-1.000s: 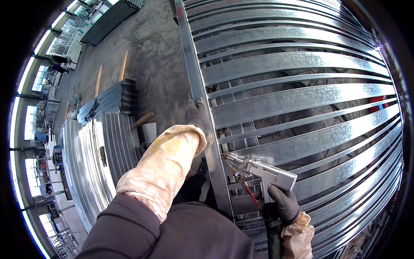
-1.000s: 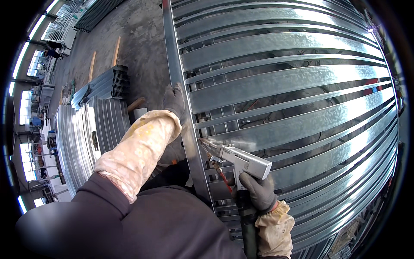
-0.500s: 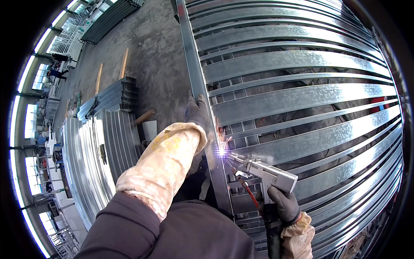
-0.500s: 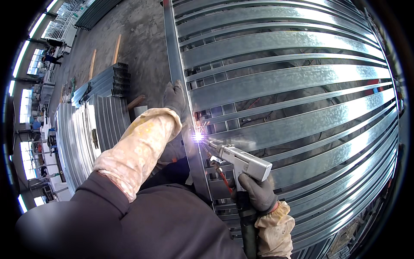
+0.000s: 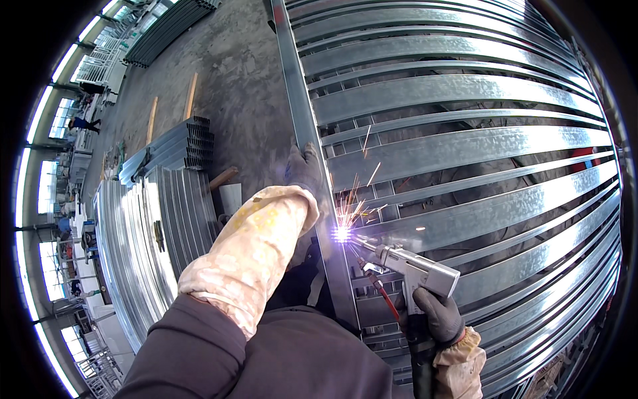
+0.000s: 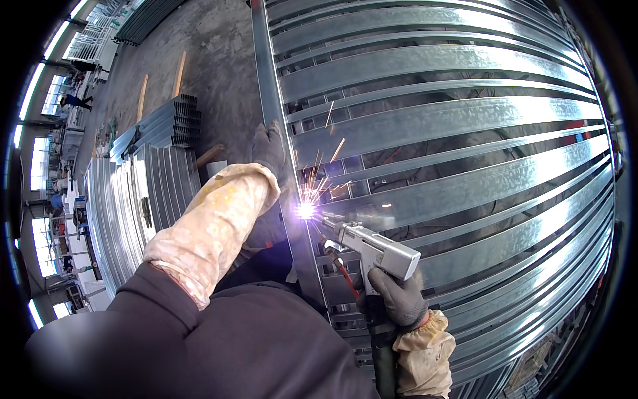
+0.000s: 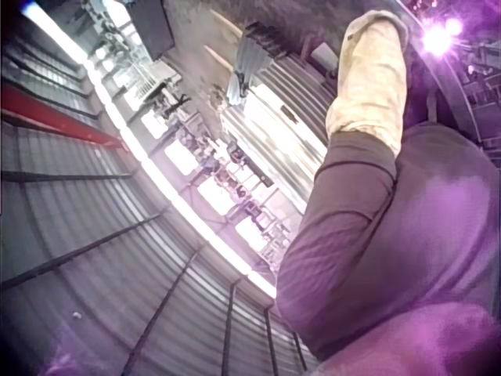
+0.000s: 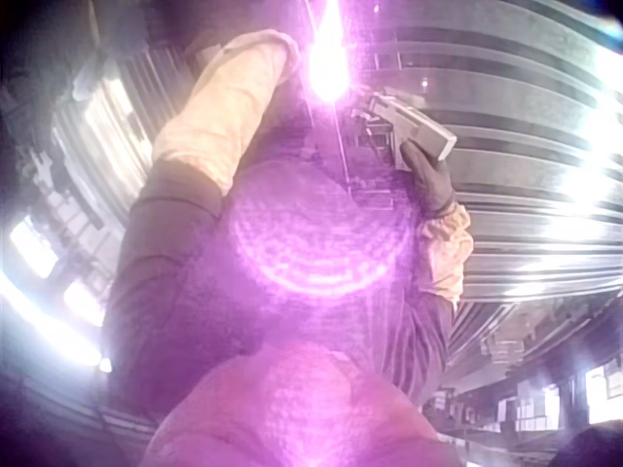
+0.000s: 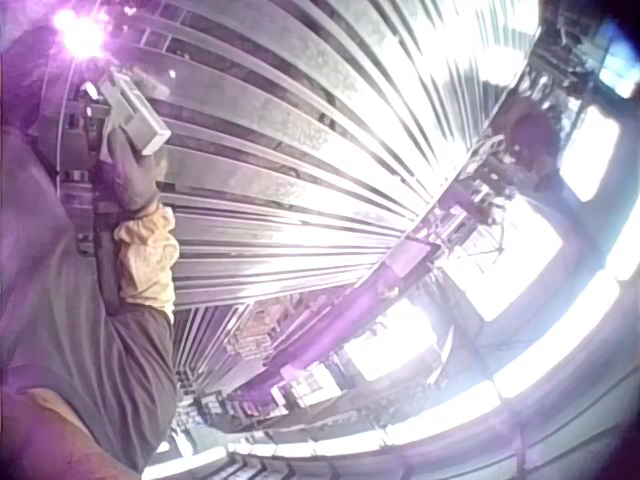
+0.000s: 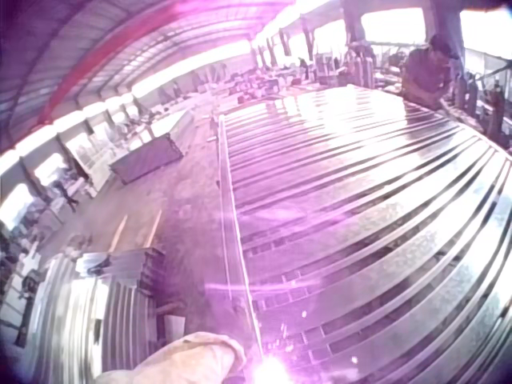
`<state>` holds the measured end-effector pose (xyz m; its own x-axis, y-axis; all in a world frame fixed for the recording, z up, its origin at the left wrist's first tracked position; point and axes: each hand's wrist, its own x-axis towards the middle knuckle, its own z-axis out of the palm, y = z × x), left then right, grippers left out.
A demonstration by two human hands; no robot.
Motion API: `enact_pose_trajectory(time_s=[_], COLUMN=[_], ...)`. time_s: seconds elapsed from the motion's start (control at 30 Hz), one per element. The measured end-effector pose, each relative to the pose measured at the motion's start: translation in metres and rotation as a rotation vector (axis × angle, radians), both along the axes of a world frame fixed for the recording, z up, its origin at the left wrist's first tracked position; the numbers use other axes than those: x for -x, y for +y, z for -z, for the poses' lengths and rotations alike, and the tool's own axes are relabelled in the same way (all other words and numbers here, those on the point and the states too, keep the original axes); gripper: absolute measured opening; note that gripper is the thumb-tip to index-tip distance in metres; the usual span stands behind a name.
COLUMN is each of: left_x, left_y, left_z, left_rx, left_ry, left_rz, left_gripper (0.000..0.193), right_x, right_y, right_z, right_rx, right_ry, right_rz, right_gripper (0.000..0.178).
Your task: The person welds a long metal bar onto a slatted metal frame using a handheld welding gun. They move the tool along the seam to create a continuous weld, generating bright sparks. The person periodically repositions the metal bar and the welding gun to continue the process along the length of the frame.
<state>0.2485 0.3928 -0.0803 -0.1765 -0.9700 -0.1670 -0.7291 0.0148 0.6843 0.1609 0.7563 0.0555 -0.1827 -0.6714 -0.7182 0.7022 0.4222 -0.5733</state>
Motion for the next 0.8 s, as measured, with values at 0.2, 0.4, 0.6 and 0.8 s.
enact_pose_trajectory(time_s=[0.2, 0.4, 0.6, 0.8], left_x=[0.006, 0.003, 0.009, -0.002], left_y=[0.002, -0.003, -0.003, -0.01], left_z=[-0.006, 0.005, 0.003, 0.016], left_rx=[0.016, 0.032, -0.016, 0.093], left_ry=[0.018, 0.056, 0.021, 0.005], left_rz=[-0.008, -0.018, 0.024, -0.026], left_gripper=[0.047, 0.044, 0.047, 0.044], right_x=[0.002, 0.002, -0.002, 0.002], right_y=[0.001, 0.001, 0.003, 0.001], right_z=[0.002, 0.001, 0.007, 0.002], right_rx=[0.009, 0.011, -0.005, 0.014], right_ry=[-0.049, -0.092, 0.028, -0.122], right_rz=[0.013, 0.019, -0.001, -0.004], right_gripper=[0.032, 0.033, 0.033, 0.037])
